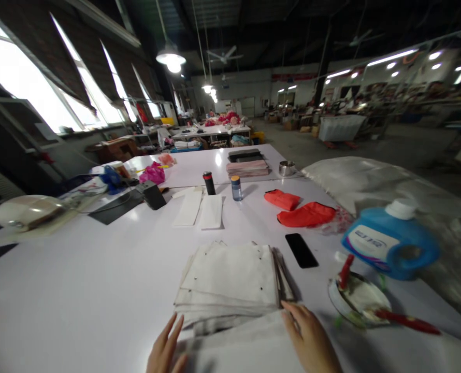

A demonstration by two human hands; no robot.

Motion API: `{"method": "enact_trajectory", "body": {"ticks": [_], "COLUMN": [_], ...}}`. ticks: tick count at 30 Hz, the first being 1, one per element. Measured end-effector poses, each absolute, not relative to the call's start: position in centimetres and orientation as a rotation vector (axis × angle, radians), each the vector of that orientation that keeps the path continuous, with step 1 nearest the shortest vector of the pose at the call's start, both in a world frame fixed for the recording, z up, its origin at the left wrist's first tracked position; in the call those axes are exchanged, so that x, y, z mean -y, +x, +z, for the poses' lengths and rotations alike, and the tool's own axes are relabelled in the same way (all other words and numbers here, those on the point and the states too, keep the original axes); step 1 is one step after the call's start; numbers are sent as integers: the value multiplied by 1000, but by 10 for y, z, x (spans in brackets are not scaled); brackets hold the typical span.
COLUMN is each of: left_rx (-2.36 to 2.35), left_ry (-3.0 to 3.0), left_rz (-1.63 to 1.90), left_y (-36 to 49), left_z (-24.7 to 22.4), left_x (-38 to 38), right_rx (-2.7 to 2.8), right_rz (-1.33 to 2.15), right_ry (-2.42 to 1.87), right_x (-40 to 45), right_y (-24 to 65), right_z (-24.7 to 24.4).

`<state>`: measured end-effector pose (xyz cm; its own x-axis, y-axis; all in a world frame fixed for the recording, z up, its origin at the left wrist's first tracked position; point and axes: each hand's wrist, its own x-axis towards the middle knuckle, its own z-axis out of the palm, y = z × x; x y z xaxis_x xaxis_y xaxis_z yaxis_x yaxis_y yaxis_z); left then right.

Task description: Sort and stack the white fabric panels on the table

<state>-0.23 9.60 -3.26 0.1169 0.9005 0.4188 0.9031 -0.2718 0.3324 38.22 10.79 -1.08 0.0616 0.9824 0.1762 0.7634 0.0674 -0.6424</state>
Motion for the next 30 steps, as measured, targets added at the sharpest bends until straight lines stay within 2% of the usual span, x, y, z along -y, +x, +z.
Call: {"method": "enact_trajectory", "body": {"ticks": [4,8,14,18,22,27,30], "left_rx": [2220,2673,2932,2955,2905,2805,2920], "left_ry": [-2274,-2098,-1916,-1914,-1981,-2082,-2203], "left_rz": [-845,-652,-781,-1033,-1430,-2125,-2027], "left_y": [-8,-5,-6,-4,-6,-25,-32], "left_z": [11,23,11,26,64,98,76], "left_x": [-171,-232,-256,-256,-228,-123,-48], "right_rx": [1563,1548,1429,1381,1366,1285,1381], "right_rz": [592,669,716,759,792,864,861], "right_ry": [-1795,-1823,-1854,-1812,-1693,-1649,-1751], "right_x": [-173,-204,-210,-213,-202,-137,-78], "right_y": [385,380,386,377,370,398,416], "right_z": [-21,-37,-38,-12,36,63,51]}}
